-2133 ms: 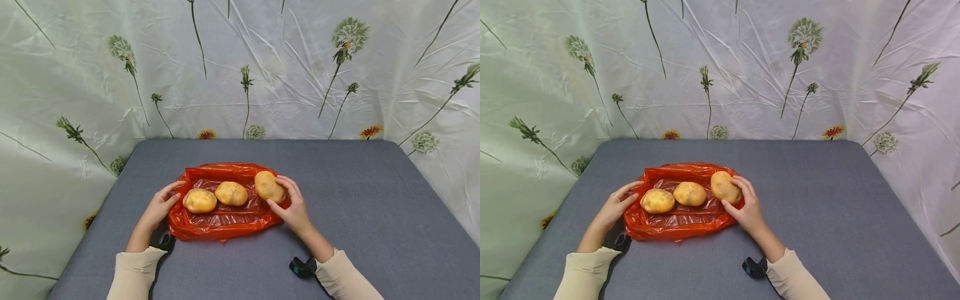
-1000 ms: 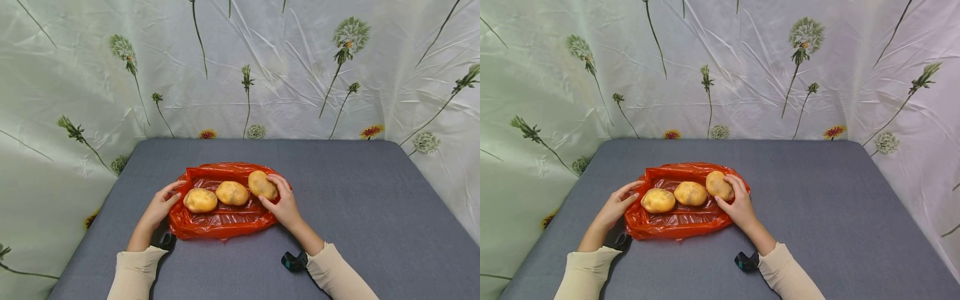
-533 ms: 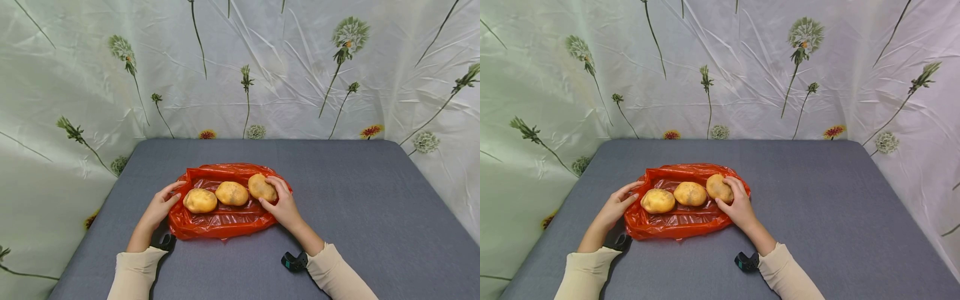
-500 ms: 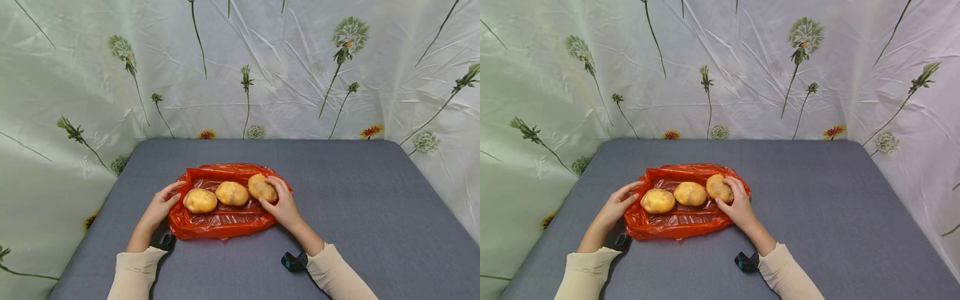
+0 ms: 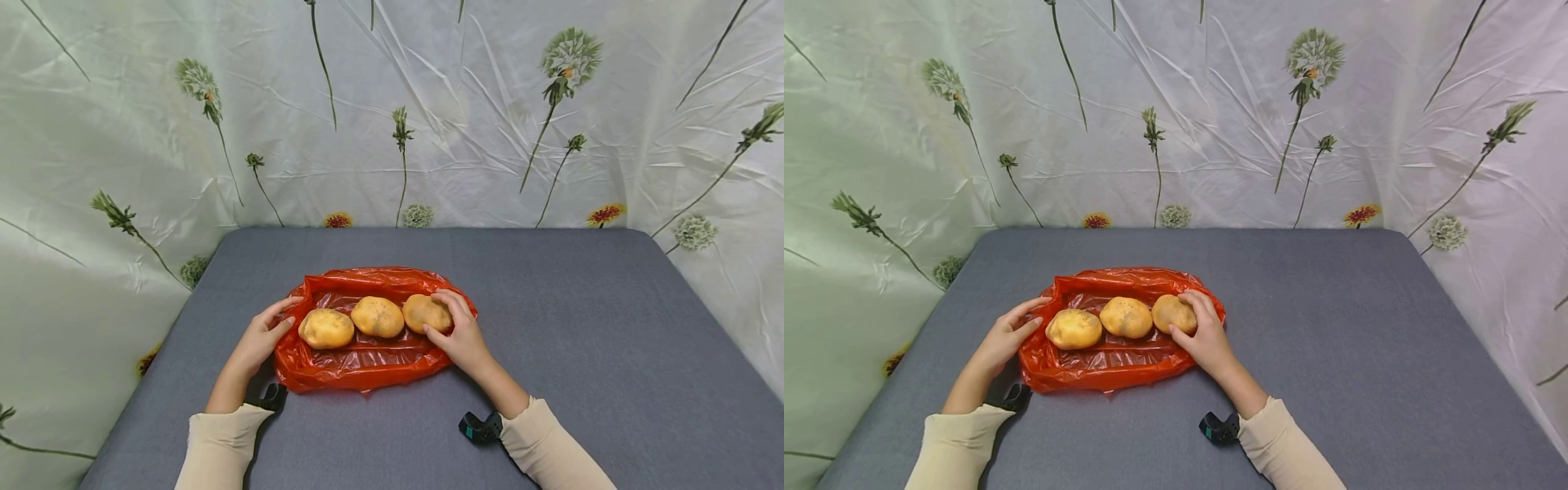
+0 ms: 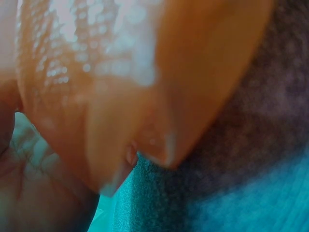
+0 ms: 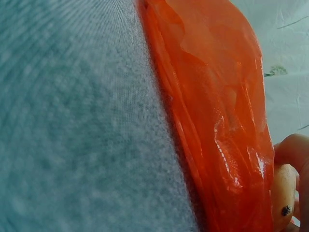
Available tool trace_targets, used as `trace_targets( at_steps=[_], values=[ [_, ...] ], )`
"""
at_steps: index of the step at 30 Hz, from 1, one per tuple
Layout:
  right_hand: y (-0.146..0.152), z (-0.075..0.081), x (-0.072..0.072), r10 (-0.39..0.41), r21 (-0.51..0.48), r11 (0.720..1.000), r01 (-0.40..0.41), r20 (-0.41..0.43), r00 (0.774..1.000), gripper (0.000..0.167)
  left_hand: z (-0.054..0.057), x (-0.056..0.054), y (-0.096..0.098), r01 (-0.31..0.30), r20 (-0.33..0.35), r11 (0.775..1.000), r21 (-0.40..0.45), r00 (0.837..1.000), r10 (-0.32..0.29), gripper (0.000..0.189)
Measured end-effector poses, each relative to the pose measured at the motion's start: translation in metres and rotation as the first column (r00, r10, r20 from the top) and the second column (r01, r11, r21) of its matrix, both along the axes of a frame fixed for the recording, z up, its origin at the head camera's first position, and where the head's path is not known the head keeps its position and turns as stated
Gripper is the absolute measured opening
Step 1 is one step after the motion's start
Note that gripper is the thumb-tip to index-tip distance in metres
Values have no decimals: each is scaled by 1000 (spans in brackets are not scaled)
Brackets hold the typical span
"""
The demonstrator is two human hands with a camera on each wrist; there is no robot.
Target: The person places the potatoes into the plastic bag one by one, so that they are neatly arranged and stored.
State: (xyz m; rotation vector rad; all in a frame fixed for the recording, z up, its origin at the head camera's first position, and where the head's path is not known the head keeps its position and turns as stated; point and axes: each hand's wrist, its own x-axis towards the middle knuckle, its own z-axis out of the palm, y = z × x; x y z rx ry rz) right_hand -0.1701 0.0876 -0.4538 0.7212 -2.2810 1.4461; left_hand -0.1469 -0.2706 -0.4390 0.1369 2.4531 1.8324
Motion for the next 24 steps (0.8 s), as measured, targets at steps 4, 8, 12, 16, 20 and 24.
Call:
trace_targets(
  at_steps=[4, 8, 12, 16, 20, 24],
  values=[
    [-4, 16, 9, -1, -13, 1000, 1, 13, 1000, 50, 0, 0, 0, -6, -1, 1000, -3, 1000, 6, 38],
    [-3, 16, 9, 2, -11, 1000, -2, 8, 1000, 48, 1, 0, 1, -13, -3, 1000, -10, 1000, 13, 38],
    [1, 1, 1, 8, 0, 1000, -8, -18, 1000, 48, 2, 1, 1, -18, -1, 1000, -10, 1000, 18, 38],
    [1, 2, 0, 6, 10, 1000, -6, -38, 999, 47, 3, 1, 2, -21, -4, 1000, -11, 1000, 21, 39],
    [2, 4, 1, 4, 22, 1000, -4, -31, 1000, 47, 3, 1, 1, -19, -19, 1000, -21, 1000, 18, 39],
    [4, 7, 2, 9, 30, 1000, -8, -30, 1000, 48, 3, 0, -1, -14, -35, 999, -32, 999, 13, 39]
  ],
)
